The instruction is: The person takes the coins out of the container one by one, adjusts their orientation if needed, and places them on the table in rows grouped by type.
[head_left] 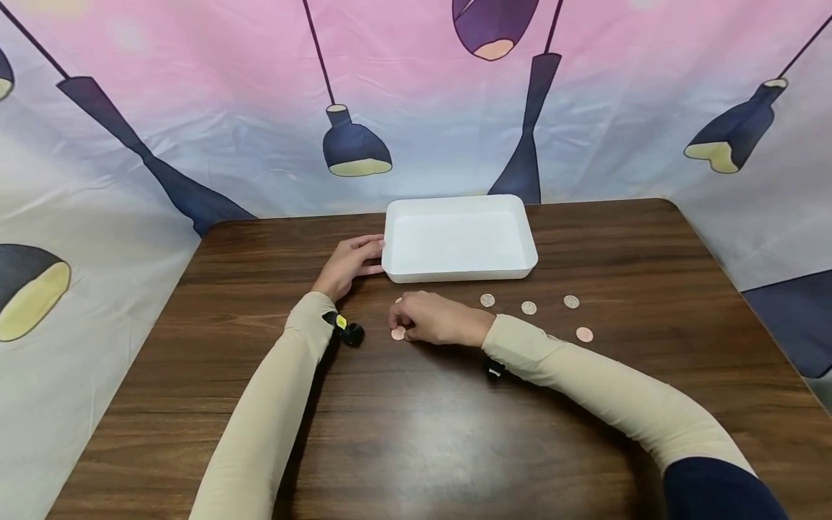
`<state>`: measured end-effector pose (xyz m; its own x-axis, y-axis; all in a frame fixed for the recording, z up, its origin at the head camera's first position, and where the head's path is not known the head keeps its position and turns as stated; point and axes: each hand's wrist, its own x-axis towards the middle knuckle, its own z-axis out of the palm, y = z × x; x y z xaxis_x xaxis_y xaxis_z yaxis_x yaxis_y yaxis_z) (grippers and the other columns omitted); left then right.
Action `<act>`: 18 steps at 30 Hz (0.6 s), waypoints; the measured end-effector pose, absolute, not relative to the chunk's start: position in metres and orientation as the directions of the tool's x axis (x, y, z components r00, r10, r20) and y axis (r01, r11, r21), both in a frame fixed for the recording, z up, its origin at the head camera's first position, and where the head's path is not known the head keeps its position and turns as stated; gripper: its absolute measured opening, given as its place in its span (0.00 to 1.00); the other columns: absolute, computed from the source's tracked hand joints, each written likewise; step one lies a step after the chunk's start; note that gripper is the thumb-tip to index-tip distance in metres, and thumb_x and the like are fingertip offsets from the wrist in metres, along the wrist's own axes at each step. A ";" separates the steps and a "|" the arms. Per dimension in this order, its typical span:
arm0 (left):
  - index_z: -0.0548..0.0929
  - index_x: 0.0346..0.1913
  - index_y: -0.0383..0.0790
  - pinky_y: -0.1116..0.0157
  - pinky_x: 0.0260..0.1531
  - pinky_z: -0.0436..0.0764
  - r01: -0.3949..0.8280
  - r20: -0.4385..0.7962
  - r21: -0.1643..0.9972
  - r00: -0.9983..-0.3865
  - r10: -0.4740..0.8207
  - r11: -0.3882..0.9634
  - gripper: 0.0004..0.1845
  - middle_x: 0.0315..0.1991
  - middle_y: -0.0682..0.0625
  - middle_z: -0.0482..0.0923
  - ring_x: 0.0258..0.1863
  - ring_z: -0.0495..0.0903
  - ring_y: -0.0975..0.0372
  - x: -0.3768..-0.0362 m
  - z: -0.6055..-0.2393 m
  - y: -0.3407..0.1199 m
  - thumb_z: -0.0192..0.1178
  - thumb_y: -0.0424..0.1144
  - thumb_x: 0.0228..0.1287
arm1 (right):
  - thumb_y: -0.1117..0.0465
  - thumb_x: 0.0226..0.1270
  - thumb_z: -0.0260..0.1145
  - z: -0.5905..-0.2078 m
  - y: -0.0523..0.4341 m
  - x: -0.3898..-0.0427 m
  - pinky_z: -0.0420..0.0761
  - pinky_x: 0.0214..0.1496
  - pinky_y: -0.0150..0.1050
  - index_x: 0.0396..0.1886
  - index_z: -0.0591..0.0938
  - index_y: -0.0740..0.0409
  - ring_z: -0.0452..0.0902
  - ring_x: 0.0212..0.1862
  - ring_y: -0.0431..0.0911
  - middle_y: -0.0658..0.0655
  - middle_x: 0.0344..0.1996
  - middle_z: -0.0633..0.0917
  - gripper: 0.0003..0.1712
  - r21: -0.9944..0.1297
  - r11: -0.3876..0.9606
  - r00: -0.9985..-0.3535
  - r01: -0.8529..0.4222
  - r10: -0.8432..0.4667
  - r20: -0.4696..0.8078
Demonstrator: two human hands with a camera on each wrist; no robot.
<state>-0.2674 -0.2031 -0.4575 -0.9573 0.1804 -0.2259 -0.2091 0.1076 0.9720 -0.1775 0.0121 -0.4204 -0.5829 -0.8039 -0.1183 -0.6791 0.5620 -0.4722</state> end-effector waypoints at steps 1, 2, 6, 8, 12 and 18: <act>0.73 0.76 0.37 0.66 0.51 0.89 -0.211 -0.228 0.971 -0.956 0.183 0.109 0.29 0.70 0.38 0.75 0.67 0.78 0.51 -0.268 -0.458 -0.204 0.60 0.46 0.80 | 0.66 0.70 0.74 -0.420 0.012 -0.177 0.82 0.51 0.39 0.49 0.88 0.55 0.78 0.46 0.45 0.52 0.39 0.85 0.10 -0.487 0.562 -0.588 -0.668 -0.800 -0.118; 0.73 0.77 0.37 0.66 0.52 0.89 -0.212 -0.231 0.971 -0.955 0.188 0.114 0.29 0.71 0.38 0.75 0.68 0.77 0.52 -0.268 -0.458 -0.205 0.60 0.46 0.80 | 0.64 0.71 0.75 -0.420 0.012 -0.177 0.81 0.50 0.39 0.51 0.88 0.55 0.78 0.45 0.44 0.52 0.39 0.85 0.11 -0.508 0.562 -0.595 -0.652 -0.795 -0.116; 0.72 0.77 0.37 0.65 0.53 0.89 -0.222 -0.244 0.967 -0.950 0.196 0.125 0.30 0.72 0.38 0.74 0.69 0.77 0.51 -0.270 -0.457 -0.210 0.60 0.46 0.80 | 0.61 0.75 0.72 -0.412 0.022 -0.180 0.82 0.44 0.36 0.55 0.87 0.57 0.80 0.39 0.42 0.52 0.40 0.85 0.13 -0.645 0.530 -0.657 -0.550 -0.752 -0.058; 0.72 0.77 0.37 0.65 0.52 0.89 -0.220 -0.245 0.965 -0.950 0.196 0.140 0.30 0.72 0.38 0.74 0.69 0.77 0.51 -0.271 -0.456 -0.213 0.60 0.47 0.80 | 0.62 0.76 0.71 -0.405 0.031 -0.184 0.82 0.42 0.35 0.54 0.87 0.59 0.79 0.37 0.43 0.52 0.38 0.86 0.11 -0.700 0.495 -0.703 -0.515 -0.711 0.015; 0.71 0.78 0.38 0.65 0.52 0.89 -0.219 -0.244 0.964 -0.952 0.182 0.149 0.31 0.72 0.39 0.73 0.68 0.77 0.52 -0.271 -0.455 -0.219 0.60 0.47 0.80 | 0.65 0.76 0.68 -0.392 0.055 -0.195 0.82 0.46 0.39 0.53 0.86 0.63 0.81 0.40 0.46 0.54 0.36 0.86 0.10 -0.739 0.448 -0.777 -0.503 -0.608 0.160; 0.72 0.76 0.37 0.61 0.47 0.91 -0.174 -0.191 0.975 -0.974 0.125 0.139 0.28 0.65 0.36 0.75 0.61 0.81 0.50 -0.265 -0.451 -0.222 0.61 0.40 0.80 | 0.60 0.78 0.68 -0.380 0.103 -0.212 0.85 0.57 0.52 0.62 0.83 0.64 0.82 0.56 0.55 0.61 0.55 0.86 0.18 -0.717 0.514 -0.855 -0.471 -0.467 0.226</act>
